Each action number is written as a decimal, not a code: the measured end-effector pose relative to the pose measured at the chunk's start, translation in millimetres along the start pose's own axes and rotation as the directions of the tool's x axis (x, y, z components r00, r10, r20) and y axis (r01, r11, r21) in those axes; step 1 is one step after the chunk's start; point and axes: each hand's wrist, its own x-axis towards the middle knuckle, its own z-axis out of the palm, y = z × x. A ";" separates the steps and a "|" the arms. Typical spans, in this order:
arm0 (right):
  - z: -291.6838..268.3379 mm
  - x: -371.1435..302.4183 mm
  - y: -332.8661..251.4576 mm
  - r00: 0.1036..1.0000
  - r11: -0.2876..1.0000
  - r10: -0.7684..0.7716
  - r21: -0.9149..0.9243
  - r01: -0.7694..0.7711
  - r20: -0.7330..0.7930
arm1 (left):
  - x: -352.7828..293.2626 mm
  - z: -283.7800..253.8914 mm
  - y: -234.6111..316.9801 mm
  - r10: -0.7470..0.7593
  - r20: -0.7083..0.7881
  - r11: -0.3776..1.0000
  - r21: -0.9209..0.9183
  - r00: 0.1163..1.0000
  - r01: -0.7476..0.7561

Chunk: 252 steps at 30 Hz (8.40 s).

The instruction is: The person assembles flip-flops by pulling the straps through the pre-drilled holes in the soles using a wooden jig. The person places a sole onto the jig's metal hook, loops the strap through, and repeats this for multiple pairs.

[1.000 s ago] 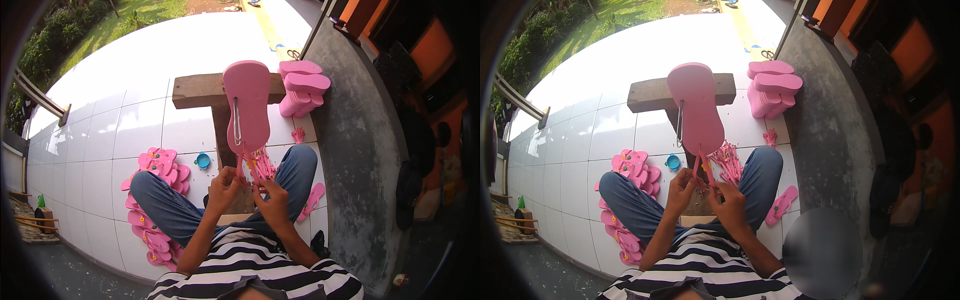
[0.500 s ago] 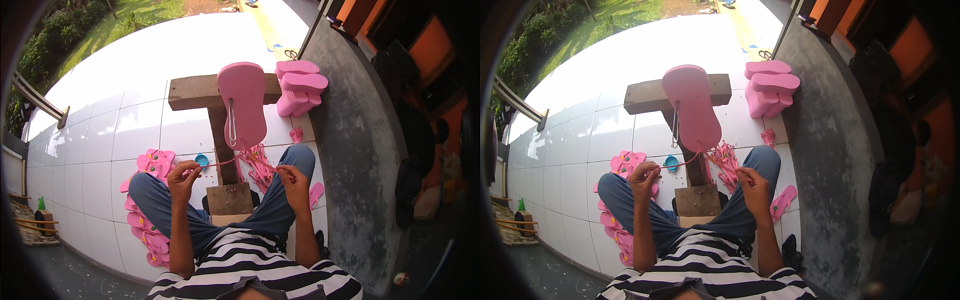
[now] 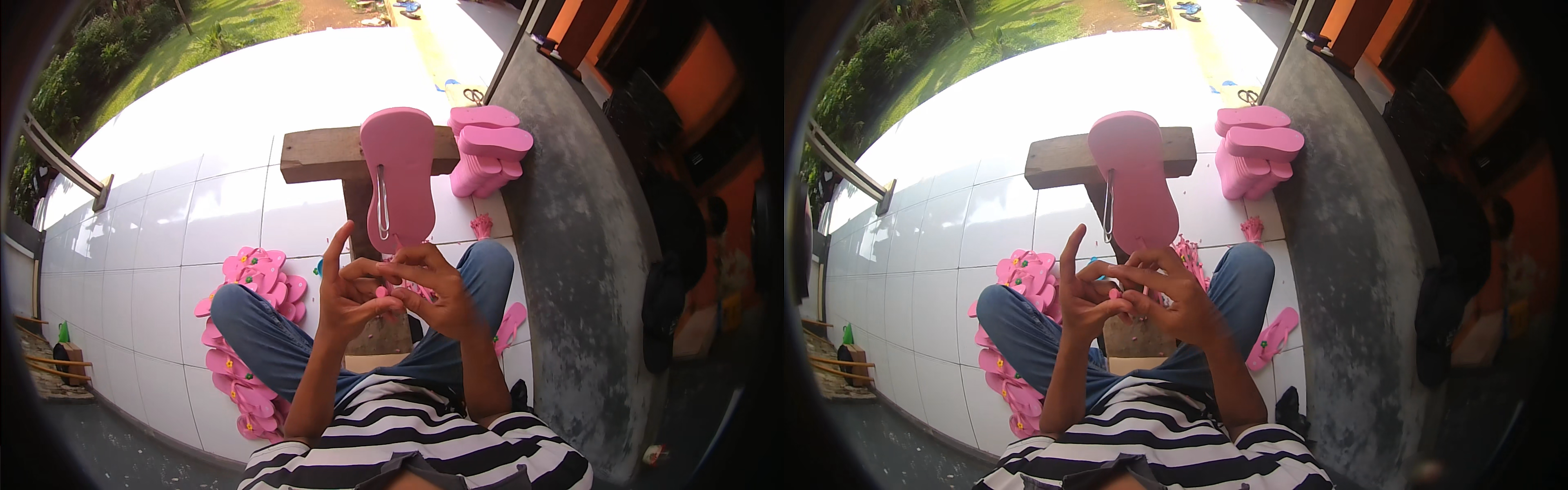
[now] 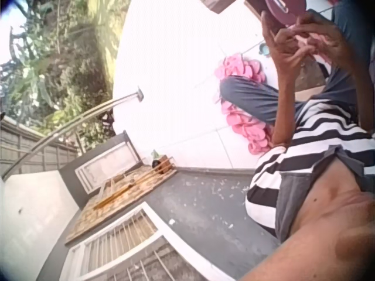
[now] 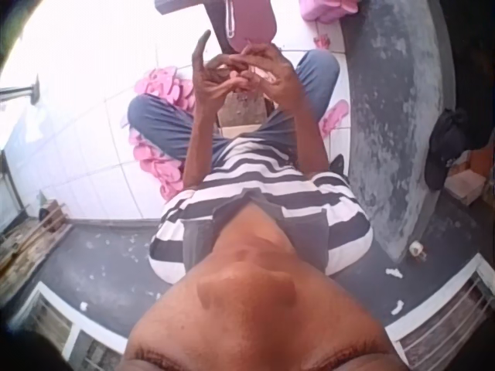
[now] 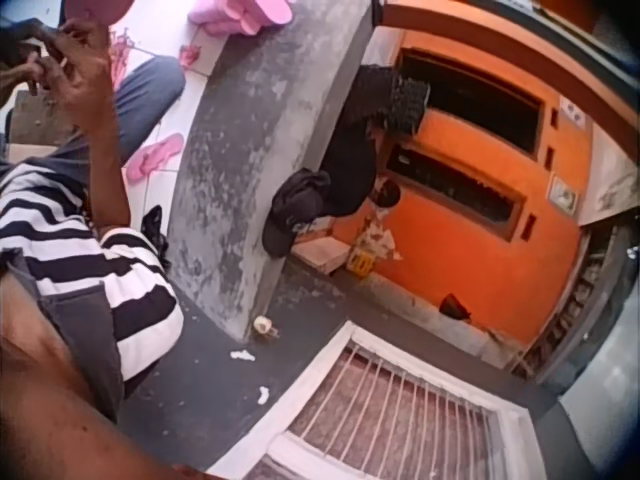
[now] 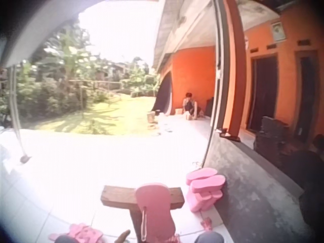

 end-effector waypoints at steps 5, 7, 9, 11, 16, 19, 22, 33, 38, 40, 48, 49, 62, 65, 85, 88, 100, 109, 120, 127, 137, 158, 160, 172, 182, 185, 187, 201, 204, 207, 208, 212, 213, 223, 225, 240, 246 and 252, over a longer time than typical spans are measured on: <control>-16.9 3.1 12.6 0.980 0.982 -0.097 -0.142 0.122 0.173 | 1.9 3.2 8.8 -0.118 0.041 0.992 0.058 0.992 0.116; -18.0 2.3 24.8 0.980 0.994 -0.091 -0.044 0.101 0.179 | 3.2 4.8 12.9 -0.159 0.054 0.978 0.142 0.986 0.150; -17.9 2.7 35.6 0.980 0.993 -0.107 0.059 0.099 0.166 | 6.0 3.7 14.0 -0.137 0.047 0.962 0.244 0.989 0.122; -11.5 3.9 34.0 0.995 0.942 -0.043 0.335 0.011 0.089 | 11.8 -1.4 12.4 -0.049 0.032 0.932 0.360 0.998 0.034; 2.6 8.3 26.2 0.997 0.749 0.067 0.660 -0.066 0.024 | 44.2 -11.1 25.7 0.305 0.138 0.725 0.608 0.942 -0.324; 8.4 22.1 16.3 0.974 0.795 0.056 0.600 0.089 -0.220 | 67.1 -12.1 40.0 0.525 0.057 0.614 0.666 0.849 -0.424; 11.8 32.7 3.4 0.943 0.829 0.073 0.545 0.124 -0.326 | 104.1 -8.5 62.2 0.598 0.084 0.332 0.879 0.797 -0.342; 24.4 41.9 4.0 0.931 0.900 -0.086 0.373 0.225 -0.354 | 162.1 0.6 92.5 0.027 0.225 0.228 0.947 0.974 -0.225; 34.9 42.1 10.9 0.922 0.758 -0.045 0.588 0.282 -0.385 | 158.1 -5.6 91.9 0.007 0.186 0.338 0.924 0.983 -0.177; 34.9 42.6 12.9 0.921 0.711 -0.037 0.637 0.297 -0.388 | 157.8 -4.4 92.3 -0.010 0.181 0.341 0.925 0.983 -0.167; 32.5 41.3 12.7 0.913 0.854 -0.124 0.426 0.297 -0.389 | 158.0 -10.6 85.0 0.072 0.236 0.397 0.884 0.969 -0.245; 32.2 40.5 14.4 0.916 0.870 -0.097 0.414 0.268 -0.389 | 158.1 -11.0 84.9 0.055 0.227 0.397 0.888 0.972 -0.230; 15.2 50.5 4.2 0.938 0.903 0.013 0.406 0.137 -0.346 | 146.2 -2.3 81.6 0.161 0.185 0.431 0.871 0.970 -0.237; 14.2 47.2 9.6 0.914 0.960 -0.063 0.226 0.165 -0.401 | 115.8 3.8 74.1 0.222 0.276 0.414 0.842 0.935 -0.347; 8.9 65.4 2.3 0.962 0.930 -0.005 0.352 0.105 -0.273 | 72.6 51.9 46.2 0.130 -0.098 0.857 0.512 0.987 -0.062; 14.9 56.7 -4.0 0.961 0.898 -0.003 0.423 0.124 -0.276 | 61.2 60.5 53.4 0.104 -0.110 0.808 0.589 0.989 -0.019; 37.3 -44.0 17.6 0.812 0.983 0.121 -0.043 -0.176 -0.572 | -22.8 17.8 5.1 -0.330 -0.205 0.636 0.673 0.921 0.377; 101.6 -67.5 93.9 0.943 0.637 0.311 -0.711 -0.299 -0.118 | -36.1 -40.8 -45.9 -0.328 -0.356 0.550 0.681 0.875 0.483; 71.9 -75.3 39.1 0.966 0.937 0.254 -0.258 -0.235 0.041 | -30.3 -49.7 3.9 -0.181 -0.333 0.614 0.697 0.926 0.370; 23.3 -18.6 6.5 0.965 0.889 -0.163 -0.456 0.053 -0.205 | 0.5 -7.9 35.4 0.249 0.237 0.811 0.479 0.939 -0.336; 15.6 16.4 -17.6 0.847 0.877 -0.398 -0.417 0.239 -0.351 | 40.3 0.8 40.7 0.497 0.275 0.661 0.494 0.823 -0.564; 10.5 98.0 1.7 0.796 0.948 -0.147 -0.313 -0.056 -0.587 | 136.4 6.8 55.6 0.473 0.252 -0.120 0.968 0.844 -0.222; 18.2 94.7 18.0 0.763 0.947 -0.126 -0.305 -0.097 -0.634 | 130.4 6.7 50.9 0.519 0.233 -0.149 0.972 0.823 -0.182; 125.1 -59.6 76.5 0.863 0.782 0.455 0.365 -0.505 0.218 | 69.7 17.5 55.0 0.346 0.313 -0.099 0.950 0.884 -0.297; 70.0 -54.8 68.6 0.856 0.810 0.517 0.309 -0.498 0.023 | 46.1 8.2 55.8 0.503 0.246 0.299 0.850 0.829 -0.434; 48.5 -56.0 55.3 0.916 0.935 0.355 0.045 -0.353 -0.186 | 36.2 6.9 50.4 0.351 0.468 -0.044 0.873 0.811 -0.485; 29.6 -60.2 47.7 0.943 0.955 0.260 -0.090 -0.283 -0.205 | 38.6 17.0 58.3 0.361 0.452 -0.106 0.889 0.816 -0.445; 35.2 -60.6 37.2 0.967 0.973 0.213 -0.059 -0.223 -0.137 | 65.2 30.8 57.4 0.184 -0.146 0.563 0.827 0.972 0.018; 36.1 -60.5 38.3 0.968 0.972 0.215 -0.068 -0.225 -0.133 | 64.9 26.7 52.6 0.184 -0.179 0.583 0.811 0.966 0.039; 29.4 -58.6 38.3 0.959 0.958 0.255 -0.098 -0.268 -0.124 | 59.4 25.2 50.6 0.184 -0.135 0.539 0.842 0.974 0.015; 26.1 -57.3 37.4 0.959 0.958 0.251 -0.108 -0.266 -0.135 | 56.0 24.8 50.9 0.164 -0.109 0.511 0.860 0.980 0.010; 17.5 -53.0 33.6 0.936 0.941 0.322 -0.065 -0.333 -0.140 | 56.8 33.2 49.4 0.160 -0.184 0.627 0.778 0.970 0.044; 17.3 -52.1 33.0 0.941 0.942 0.313 -0.082 -0.324 -0.130 | 57.6 31.2 46.7 0.160 -0.192 0.667 0.745 0.968 0.038; 26.7 -56.1 36.4 0.939 0.941 0.336 -0.025 -0.338 -0.072 | 30.2 19.9 6.3 0.079 -0.257 0.992 0.113 0.963 -0.051; 28.2 -57.7 39.5 0.937 0.942 0.334 -0.005 -0.336 -0.099 | 23.5 17.8 6.5 0.094 -0.262 0.988 0.142 0.960 -0.058; -26.5 -28.1 -23.0 0.930 0.950 -0.309 -0.117 0.291 -0.199 | 9.3 36.5 56.8 0.122 0.545 0.119 0.822 0.830 -0.557; 17.9 -2.4 -20.0 0.880 0.874 0.192 0.483 0.048 -0.434 | 8.0 34.3 28.2 0.474 0.308 0.177 0.885 0.825 -0.431; 47.9 16.4 -20.3 0.823 0.988 0.101 0.156 -0.016 -0.559 | -0.5 31.5 -5.7 0.518 0.090 0.198 0.955 0.851 -0.222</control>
